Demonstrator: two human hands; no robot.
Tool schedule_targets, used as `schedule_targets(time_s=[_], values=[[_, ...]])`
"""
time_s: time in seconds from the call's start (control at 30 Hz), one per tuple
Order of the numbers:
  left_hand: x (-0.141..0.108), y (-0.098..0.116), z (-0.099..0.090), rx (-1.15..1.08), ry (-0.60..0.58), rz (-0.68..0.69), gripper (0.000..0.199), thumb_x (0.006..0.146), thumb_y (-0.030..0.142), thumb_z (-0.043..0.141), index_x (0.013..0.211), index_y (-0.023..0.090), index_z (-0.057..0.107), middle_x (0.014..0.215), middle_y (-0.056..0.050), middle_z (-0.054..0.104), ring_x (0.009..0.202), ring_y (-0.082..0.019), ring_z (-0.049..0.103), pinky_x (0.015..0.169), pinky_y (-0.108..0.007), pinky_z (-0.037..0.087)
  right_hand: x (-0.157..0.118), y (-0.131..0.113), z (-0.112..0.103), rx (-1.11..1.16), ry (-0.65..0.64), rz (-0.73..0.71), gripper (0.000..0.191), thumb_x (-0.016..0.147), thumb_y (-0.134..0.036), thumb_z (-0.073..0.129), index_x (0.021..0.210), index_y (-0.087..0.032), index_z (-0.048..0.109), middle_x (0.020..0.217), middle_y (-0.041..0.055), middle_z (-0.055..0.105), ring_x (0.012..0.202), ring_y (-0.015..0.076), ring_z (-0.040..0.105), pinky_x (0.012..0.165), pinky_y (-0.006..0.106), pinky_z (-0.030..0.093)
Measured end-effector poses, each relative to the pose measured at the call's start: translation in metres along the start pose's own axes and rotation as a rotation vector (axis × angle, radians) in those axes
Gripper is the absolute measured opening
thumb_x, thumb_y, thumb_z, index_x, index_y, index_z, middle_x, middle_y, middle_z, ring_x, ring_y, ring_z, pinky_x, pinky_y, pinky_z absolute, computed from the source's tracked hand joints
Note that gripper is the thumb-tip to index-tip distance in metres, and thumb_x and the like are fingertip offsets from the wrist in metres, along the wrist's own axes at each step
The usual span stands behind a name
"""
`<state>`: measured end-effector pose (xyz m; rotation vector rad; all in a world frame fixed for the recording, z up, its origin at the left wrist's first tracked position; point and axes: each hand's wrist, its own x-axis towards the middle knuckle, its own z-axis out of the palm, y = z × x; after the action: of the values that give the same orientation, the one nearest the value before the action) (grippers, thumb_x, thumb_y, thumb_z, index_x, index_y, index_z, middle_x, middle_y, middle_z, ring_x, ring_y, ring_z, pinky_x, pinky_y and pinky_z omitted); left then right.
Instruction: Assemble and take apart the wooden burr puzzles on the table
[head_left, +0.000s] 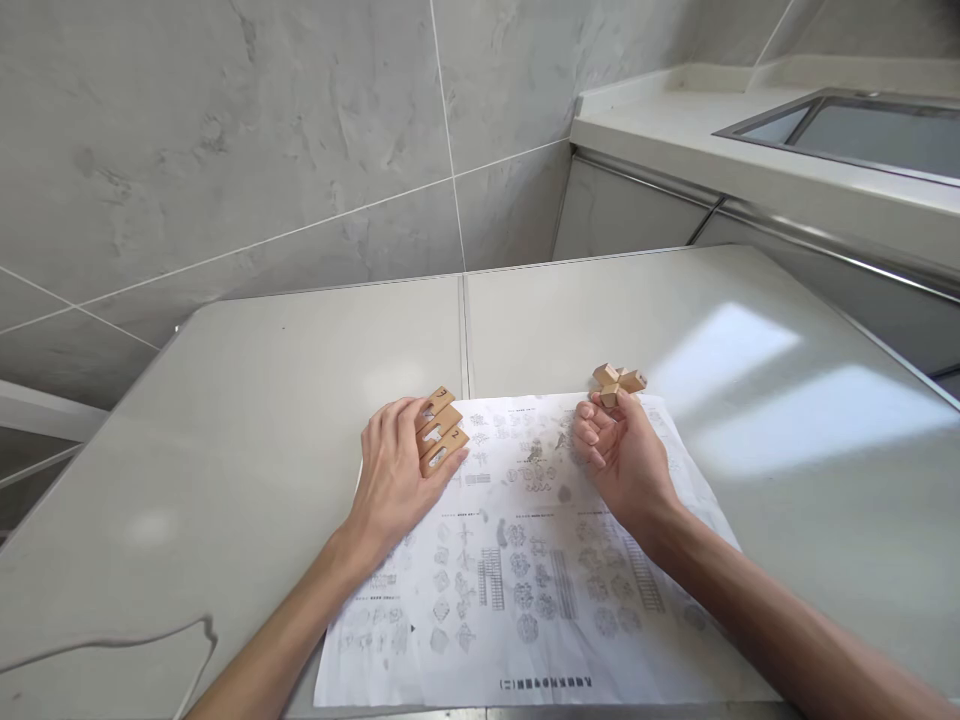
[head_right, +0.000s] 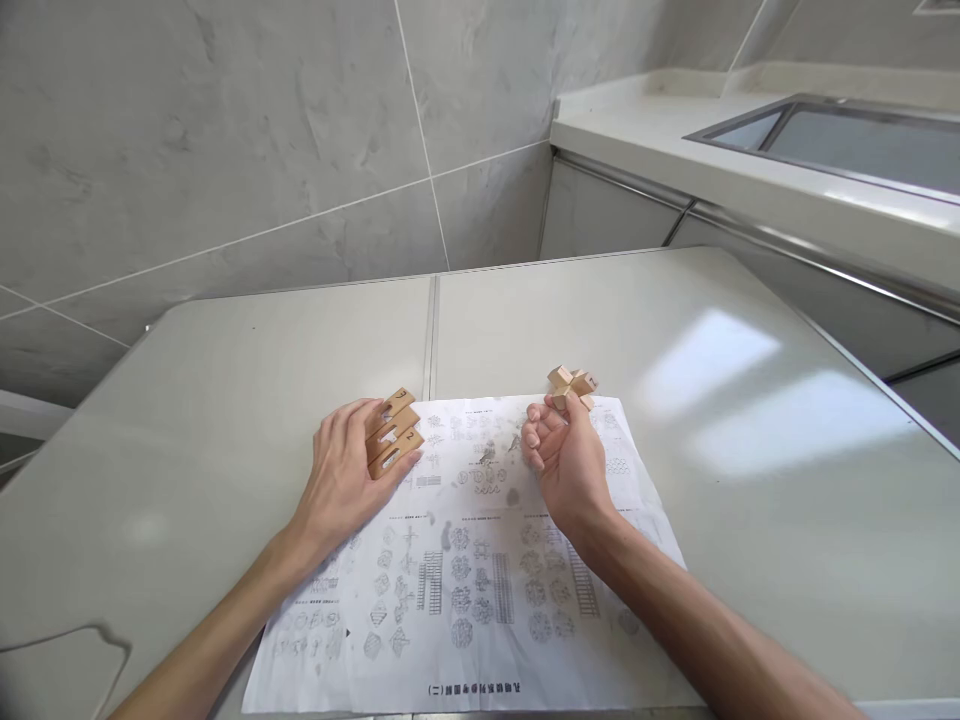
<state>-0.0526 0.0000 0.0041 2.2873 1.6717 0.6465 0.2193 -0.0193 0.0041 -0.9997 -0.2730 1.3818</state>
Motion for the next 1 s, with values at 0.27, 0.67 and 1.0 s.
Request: schedule_targets(time_s=[0.27,0.67,1.0], values=[[0.0,0.001,0.0,-0.018,-0.009,-0.019,0.066,0.097,0.052,0.071,0.151,0.028,0.043,0.148,-0.012,0.055,0.137,-0.037,0.049,0.113,-0.06,0.044,0.004,-0.005,0.002,0.146,0.059,0.044,0.016,0.091,-0.03,0.068,0.088,-0.022,0.055,0.076,-0.0037,0.054,0.049,0.0072,0.045,0.032,0.016,0.034],[0.009,-0.015,-0.006,0.099,0.096,-0.082,0.033,0.107,0.048,0.049,0.122,0.019,0.058,0.125,-0.016,0.063,0.118,-0.037,0.058,0.104,-0.058,0.047,0.002,-0.015,0.01,0.192,0.157,0.086,0.013,0.1,-0.028,0.054,0.089,-0.021,0.054,0.068,-0.0048,0.051,0.042,0.0069,0.04,0.029,0.015,0.029],[0.01,-0.024,-0.005,0.2,0.101,-0.085,0.033,0.107,0.05,0.05,0.094,0.02,0.055,0.129,-0.019,0.057,0.125,-0.039,0.052,0.11,-0.058,0.044,-0.007,-0.01,0.011,0.076,0.104,0.06,0.019,0.106,-0.033,0.046,0.096,-0.022,0.056,0.069,-0.0028,0.057,0.041,0.0083,0.039,0.031,0.018,0.026]])
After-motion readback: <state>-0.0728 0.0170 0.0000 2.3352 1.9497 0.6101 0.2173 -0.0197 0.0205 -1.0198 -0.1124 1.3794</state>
